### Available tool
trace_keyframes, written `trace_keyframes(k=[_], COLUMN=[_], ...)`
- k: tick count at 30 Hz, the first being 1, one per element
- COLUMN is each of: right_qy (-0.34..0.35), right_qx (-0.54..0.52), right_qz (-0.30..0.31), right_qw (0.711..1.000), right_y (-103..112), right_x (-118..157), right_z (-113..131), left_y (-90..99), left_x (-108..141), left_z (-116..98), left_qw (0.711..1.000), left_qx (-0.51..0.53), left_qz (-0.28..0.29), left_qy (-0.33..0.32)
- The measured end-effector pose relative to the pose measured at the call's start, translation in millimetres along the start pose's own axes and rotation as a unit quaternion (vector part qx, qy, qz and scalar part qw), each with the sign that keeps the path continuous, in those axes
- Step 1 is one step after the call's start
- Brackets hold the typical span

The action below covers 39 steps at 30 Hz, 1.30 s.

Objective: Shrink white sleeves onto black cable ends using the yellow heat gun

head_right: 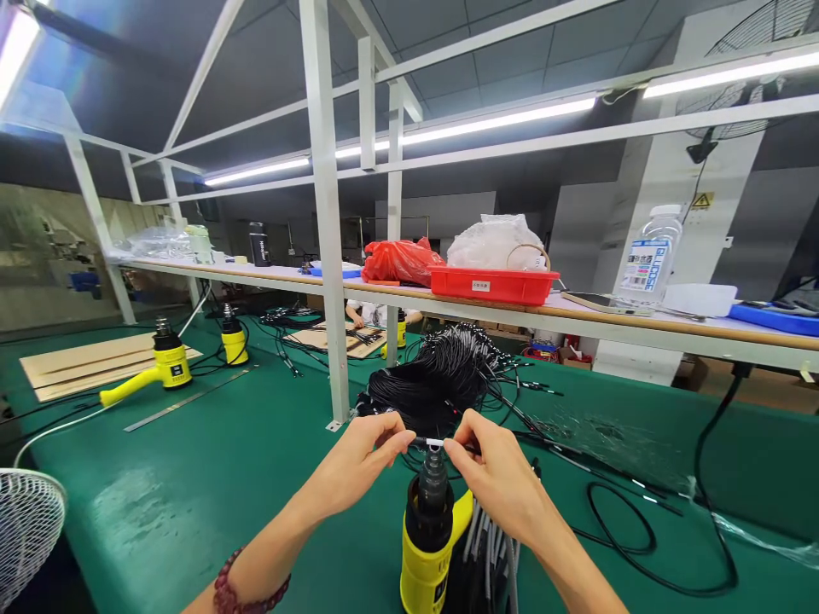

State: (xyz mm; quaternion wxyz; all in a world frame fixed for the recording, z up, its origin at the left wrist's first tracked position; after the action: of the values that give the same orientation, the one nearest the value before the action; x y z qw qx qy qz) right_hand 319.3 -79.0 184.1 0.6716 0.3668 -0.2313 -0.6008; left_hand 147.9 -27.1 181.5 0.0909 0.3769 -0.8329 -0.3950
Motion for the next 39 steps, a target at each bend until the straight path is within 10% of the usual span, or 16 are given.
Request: trace_keyframes(k=[39], right_qy=[-0.013], right_qx=[0.003], right_qz=[0.023], right_qw=[1.000], right_y=[9], right_x=[1], right_z=[-5], left_y=[-0.9], left_x=[-8], left_z=[6], left_qw=[1.000], left_qx=[0.013], left_qz=[-0.009], left_qy=[-0.014])
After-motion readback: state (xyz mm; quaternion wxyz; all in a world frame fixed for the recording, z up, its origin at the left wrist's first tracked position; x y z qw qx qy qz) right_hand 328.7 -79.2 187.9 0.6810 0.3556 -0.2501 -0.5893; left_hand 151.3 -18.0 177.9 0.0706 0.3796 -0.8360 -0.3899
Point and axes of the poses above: each hand's wrist, its own x-axis away from the middle knuckle, its own y-axis out of the back of the hand, z = x × y, the point moved 4 cm from there along -x, towards the middle knuckle, and after that the axes turned 15 degrees about z, right-handed, at the moved point
